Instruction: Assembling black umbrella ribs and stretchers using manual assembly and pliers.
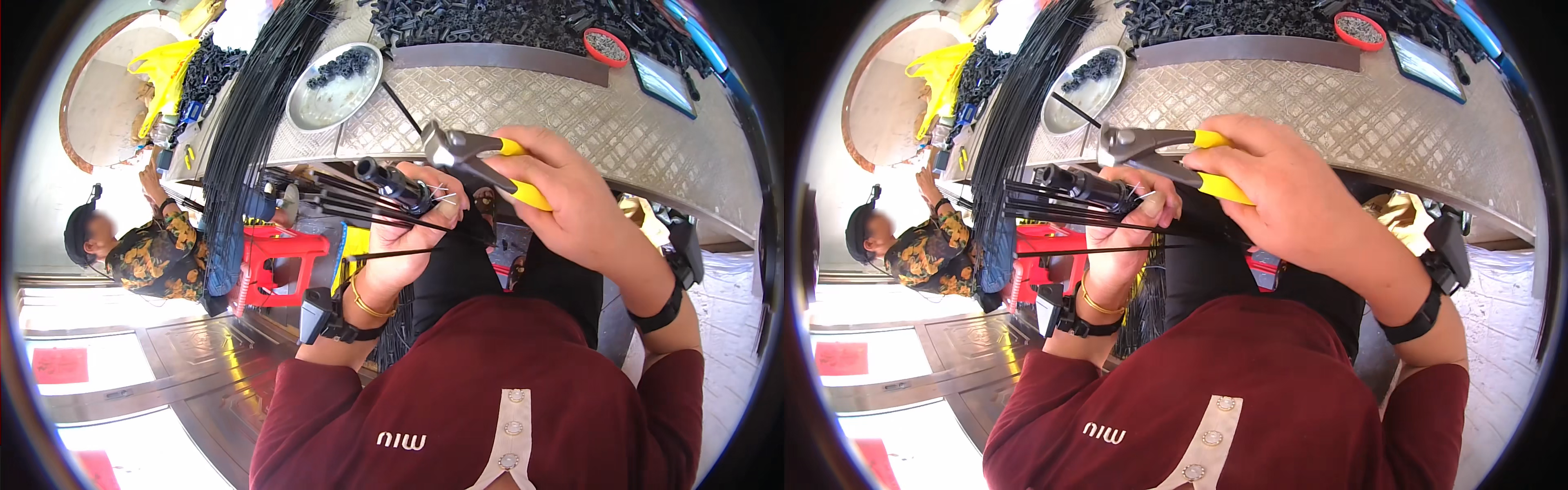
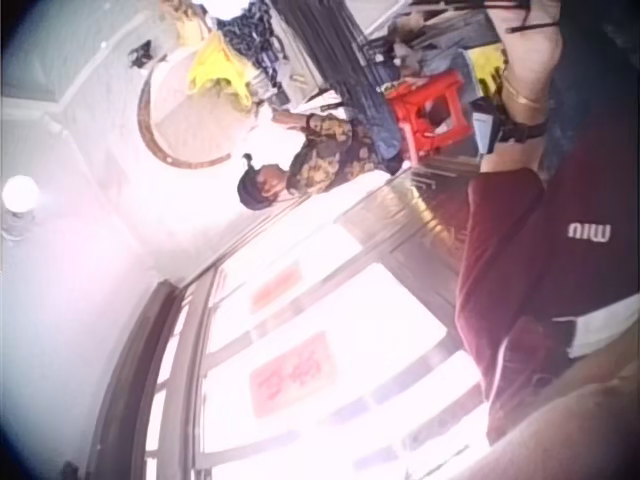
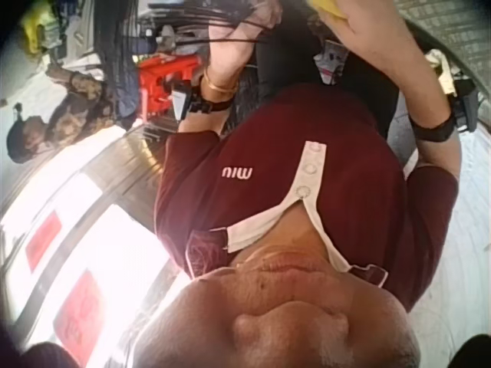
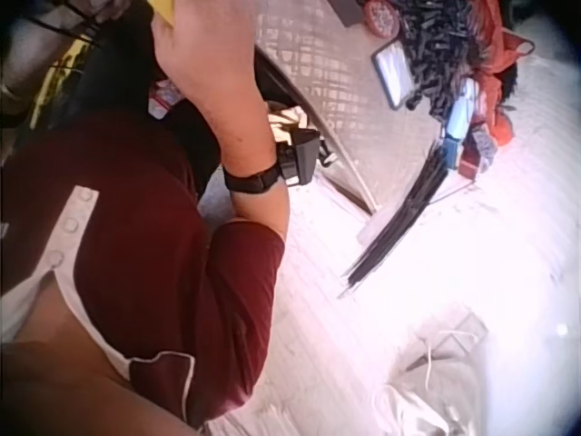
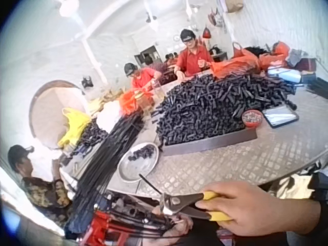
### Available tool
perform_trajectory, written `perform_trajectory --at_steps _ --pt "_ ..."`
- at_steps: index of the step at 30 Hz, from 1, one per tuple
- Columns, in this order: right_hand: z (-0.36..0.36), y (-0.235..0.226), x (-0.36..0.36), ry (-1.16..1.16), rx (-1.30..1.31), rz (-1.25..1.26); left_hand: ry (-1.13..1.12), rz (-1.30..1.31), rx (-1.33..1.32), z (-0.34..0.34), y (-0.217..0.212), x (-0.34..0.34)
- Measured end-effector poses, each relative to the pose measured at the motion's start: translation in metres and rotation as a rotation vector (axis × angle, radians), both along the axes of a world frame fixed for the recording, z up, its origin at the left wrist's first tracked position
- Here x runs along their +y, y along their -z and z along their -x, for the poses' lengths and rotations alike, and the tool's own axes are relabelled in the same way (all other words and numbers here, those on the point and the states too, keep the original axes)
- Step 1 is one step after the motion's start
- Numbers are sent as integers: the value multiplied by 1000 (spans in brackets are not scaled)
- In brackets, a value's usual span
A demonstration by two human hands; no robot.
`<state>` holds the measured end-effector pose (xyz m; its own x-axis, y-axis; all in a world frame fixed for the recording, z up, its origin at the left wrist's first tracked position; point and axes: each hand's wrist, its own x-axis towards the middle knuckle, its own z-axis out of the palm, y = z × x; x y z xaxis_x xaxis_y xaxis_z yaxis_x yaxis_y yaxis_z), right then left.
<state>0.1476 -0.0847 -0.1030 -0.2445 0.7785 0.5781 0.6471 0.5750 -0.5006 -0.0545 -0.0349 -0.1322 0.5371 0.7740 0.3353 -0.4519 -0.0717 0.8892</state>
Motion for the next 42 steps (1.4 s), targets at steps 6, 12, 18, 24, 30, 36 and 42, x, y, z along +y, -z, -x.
perform_trajectory --at_steps 6,12,18,24,30,36,42 --pt "-26 -20 -2 15 -276 -29 28 42 87 8 6 3" --pt "3 -9 7 -165 155 60 117 -87 36 1 12 1" --pt "7 -9 26 -211 30 -165 83 107 144 5 6 1" --pt "-3 -20 43 -328 -47 -181 159 327 124 -4 0 11" --pt "-6 -23 50 -258 -147 -244 68 79 329 -10 4 18" --pt "6 4 45 -112 -50 -324 -114 -135 449 -10 13 20" --pt "21 20 30 -49 281 -81 21 96 114 -18 8 13"
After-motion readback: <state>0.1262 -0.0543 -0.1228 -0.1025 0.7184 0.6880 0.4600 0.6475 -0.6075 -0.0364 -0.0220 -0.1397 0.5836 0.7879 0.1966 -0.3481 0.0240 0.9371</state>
